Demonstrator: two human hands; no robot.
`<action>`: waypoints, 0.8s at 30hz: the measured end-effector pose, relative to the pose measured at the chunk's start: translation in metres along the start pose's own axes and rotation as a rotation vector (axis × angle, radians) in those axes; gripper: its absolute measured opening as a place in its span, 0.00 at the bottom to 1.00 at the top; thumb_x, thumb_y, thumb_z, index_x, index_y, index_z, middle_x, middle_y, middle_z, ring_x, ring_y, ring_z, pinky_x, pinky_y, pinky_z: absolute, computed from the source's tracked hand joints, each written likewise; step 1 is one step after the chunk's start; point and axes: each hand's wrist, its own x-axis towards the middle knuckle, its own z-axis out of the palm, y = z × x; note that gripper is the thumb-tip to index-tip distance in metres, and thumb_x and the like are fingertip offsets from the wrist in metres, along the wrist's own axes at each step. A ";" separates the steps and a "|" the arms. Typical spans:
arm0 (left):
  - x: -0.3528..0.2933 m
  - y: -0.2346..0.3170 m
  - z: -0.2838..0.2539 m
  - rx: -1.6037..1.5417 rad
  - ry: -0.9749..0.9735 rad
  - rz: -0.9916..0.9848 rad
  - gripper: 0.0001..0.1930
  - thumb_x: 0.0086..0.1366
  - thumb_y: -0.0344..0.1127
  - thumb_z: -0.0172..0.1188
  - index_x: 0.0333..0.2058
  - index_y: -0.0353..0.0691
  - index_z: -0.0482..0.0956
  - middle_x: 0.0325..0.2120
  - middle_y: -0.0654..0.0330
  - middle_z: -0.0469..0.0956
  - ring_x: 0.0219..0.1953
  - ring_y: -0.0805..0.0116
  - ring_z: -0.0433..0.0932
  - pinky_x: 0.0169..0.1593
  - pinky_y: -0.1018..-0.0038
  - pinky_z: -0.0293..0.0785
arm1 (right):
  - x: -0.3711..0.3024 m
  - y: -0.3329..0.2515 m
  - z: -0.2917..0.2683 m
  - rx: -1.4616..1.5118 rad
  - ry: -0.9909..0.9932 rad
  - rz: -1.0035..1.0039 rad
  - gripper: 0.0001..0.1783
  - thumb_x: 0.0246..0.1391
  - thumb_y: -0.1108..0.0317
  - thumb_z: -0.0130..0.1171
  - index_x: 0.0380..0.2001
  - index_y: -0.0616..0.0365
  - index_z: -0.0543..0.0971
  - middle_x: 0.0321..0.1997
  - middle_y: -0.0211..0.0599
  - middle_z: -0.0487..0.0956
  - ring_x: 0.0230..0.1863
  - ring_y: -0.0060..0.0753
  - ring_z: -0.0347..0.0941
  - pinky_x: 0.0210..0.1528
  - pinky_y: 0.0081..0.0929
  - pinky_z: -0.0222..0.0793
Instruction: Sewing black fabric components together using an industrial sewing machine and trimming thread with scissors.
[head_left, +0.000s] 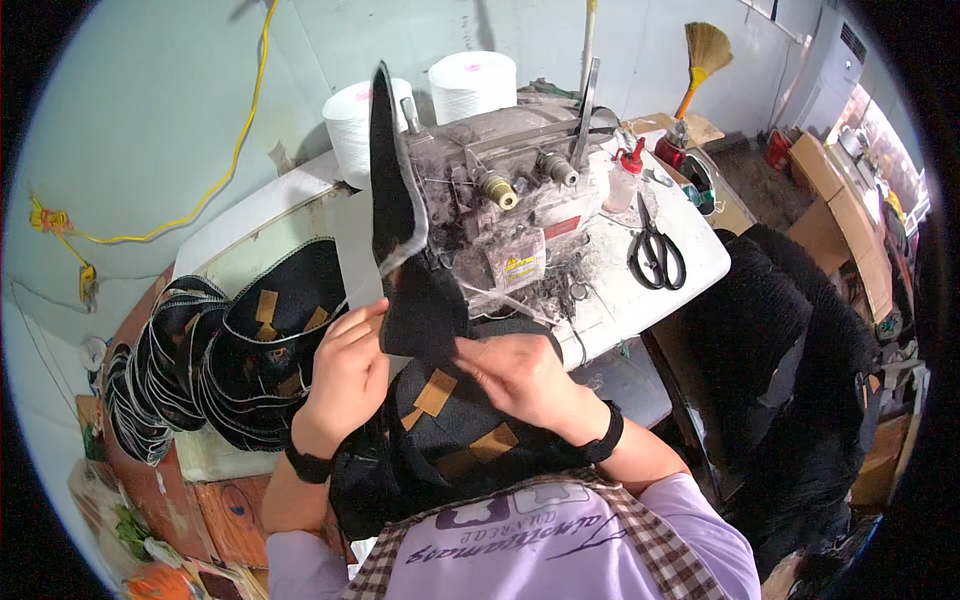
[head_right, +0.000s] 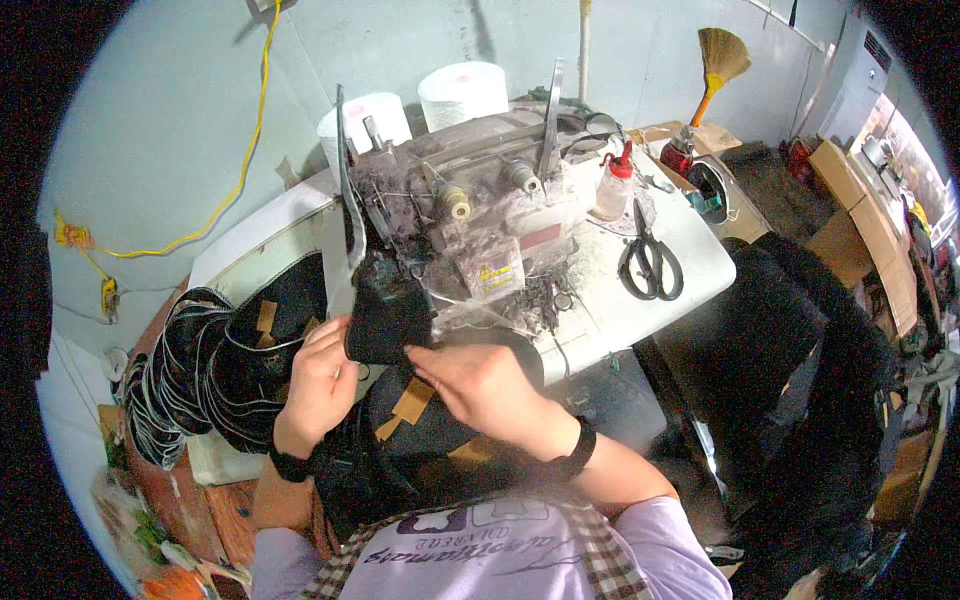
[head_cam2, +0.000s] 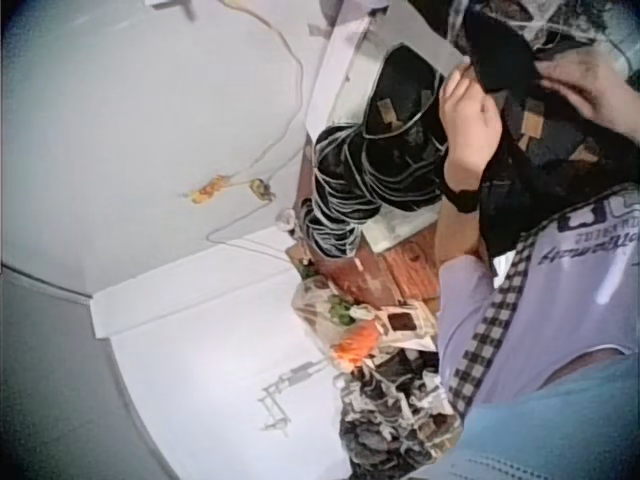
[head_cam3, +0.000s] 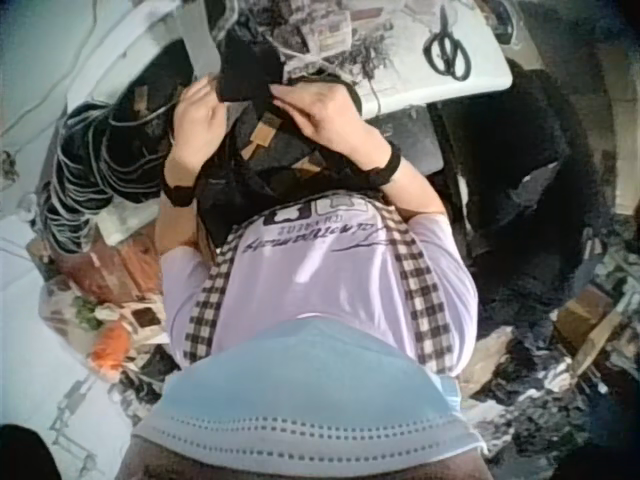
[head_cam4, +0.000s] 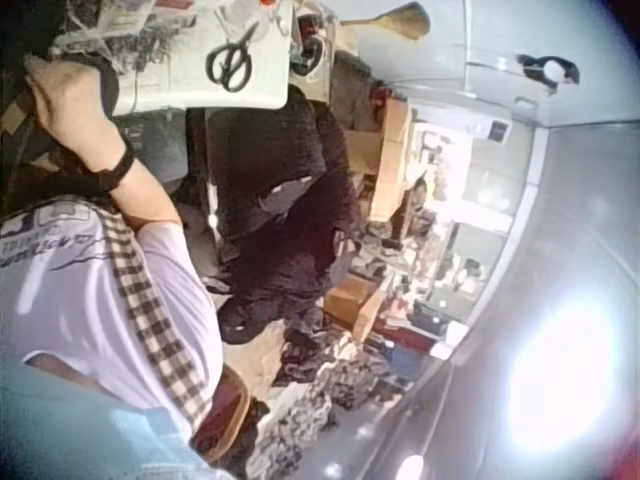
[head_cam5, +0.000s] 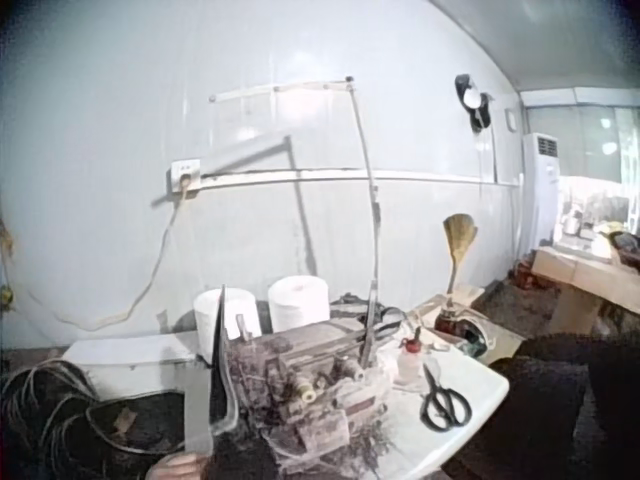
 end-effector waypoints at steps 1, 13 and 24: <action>-0.003 0.003 -0.001 -0.001 -0.003 0.002 0.15 0.52 0.20 0.55 0.41 0.35 0.78 0.39 0.55 0.79 0.43 0.58 0.77 0.49 0.66 0.72 | -0.001 -0.001 0.001 0.000 0.003 0.003 0.11 0.48 0.75 0.61 0.37 0.63 0.78 0.25 0.44 0.78 0.26 0.45 0.76 0.28 0.33 0.72; 0.011 -0.004 0.003 -1.804 0.159 -0.699 0.19 0.71 0.47 0.43 0.48 0.38 0.67 0.47 0.52 0.74 0.51 0.63 0.73 0.52 0.61 0.73 | -0.019 0.039 0.028 -0.075 0.059 0.086 0.14 0.55 0.78 0.51 0.45 0.60 0.76 0.33 0.38 0.80 0.35 0.37 0.79 0.38 0.32 0.74; 0.061 -0.036 -0.016 -0.633 0.438 -0.529 0.13 0.68 0.40 0.51 0.35 0.34 0.73 0.29 0.68 0.74 0.28 0.81 0.66 0.34 0.82 0.64 | -0.006 0.042 0.025 -0.149 0.053 -0.095 0.29 0.36 0.79 0.55 0.49 0.60 0.74 0.21 0.40 0.72 0.23 0.44 0.72 0.27 0.37 0.69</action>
